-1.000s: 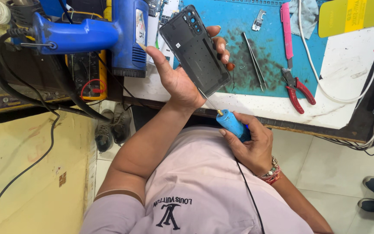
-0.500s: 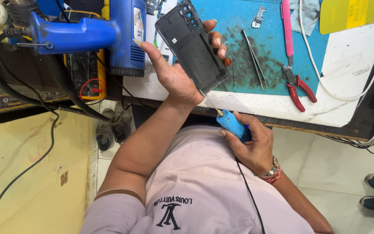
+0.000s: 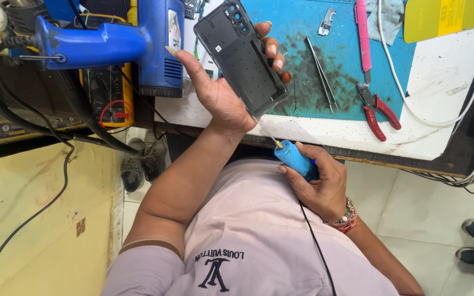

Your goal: The person uses tweezers to remove a small component from a disassembled smartphone. They then use a blue heat gun to apply heat to the back cover of the phone. Finally, they use a red screwdriver to manipulate screws on the device's internal frame.

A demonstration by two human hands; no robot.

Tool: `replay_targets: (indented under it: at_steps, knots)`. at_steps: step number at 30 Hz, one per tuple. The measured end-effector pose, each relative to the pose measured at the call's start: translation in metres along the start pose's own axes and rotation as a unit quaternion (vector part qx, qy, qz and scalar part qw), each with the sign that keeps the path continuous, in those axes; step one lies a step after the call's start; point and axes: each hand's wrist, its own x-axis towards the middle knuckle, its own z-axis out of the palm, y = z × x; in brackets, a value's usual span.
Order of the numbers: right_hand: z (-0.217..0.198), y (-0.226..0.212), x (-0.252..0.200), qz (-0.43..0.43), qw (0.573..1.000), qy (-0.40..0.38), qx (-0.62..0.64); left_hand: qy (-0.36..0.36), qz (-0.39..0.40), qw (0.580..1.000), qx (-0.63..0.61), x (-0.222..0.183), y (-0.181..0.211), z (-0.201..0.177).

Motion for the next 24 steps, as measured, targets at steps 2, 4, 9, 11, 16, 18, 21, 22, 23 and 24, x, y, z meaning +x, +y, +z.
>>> replay_targets:
  at_steps: [2,4,9,11,16,18,21,22,23,24]
  knots:
    - [-0.0006,-0.0006,-0.0007,-0.002,1.0,-0.001,-0.003,0.002,0.003,1.0,0.001,-0.0001,0.0011,0.0006]
    - [-0.0007,-0.0001,0.0004,0.0,1.0,-0.001,-0.003,0.001,0.008,1.0,0.004,0.0006,0.0023,0.0009]
    - [-0.0008,0.0007,0.0002,0.005,1.0,-0.003,-0.004,0.005,0.019,1.0,0.005,0.0023,0.0029,-0.0012]
    - [-0.0006,0.0007,0.0,0.005,1.0,-0.003,-0.003,0.005,0.023,1.0,0.001,0.0028,0.0022,-0.0022]
    - [-0.0001,-0.0009,-0.0003,0.007,1.0,-0.003,-0.002,0.0,0.034,0.999,-0.001,0.0035,0.0007,-0.0036]
    - [0.0,-0.0013,-0.0002,0.007,1.0,-0.003,0.005,-0.002,0.037,0.999,-0.001,0.0041,-0.0003,-0.0045]
    - [0.0,-0.0021,-0.0008,0.017,1.0,-0.009,0.011,-0.002,0.041,0.999,0.005,0.0037,-0.0019,-0.0066]
    - [0.0001,-0.0022,-0.001,0.022,1.0,-0.011,0.012,-0.003,0.042,0.999,0.006,0.0035,-0.0019,-0.0074]
    - [0.0003,-0.0024,-0.0011,0.019,1.0,-0.009,0.013,-0.004,0.042,0.999,0.007,0.0036,-0.0023,-0.0079]
    - [0.0005,-0.0026,-0.0011,0.017,1.0,-0.008,0.014,-0.006,0.043,0.999,0.007,0.0036,-0.0028,-0.0083]
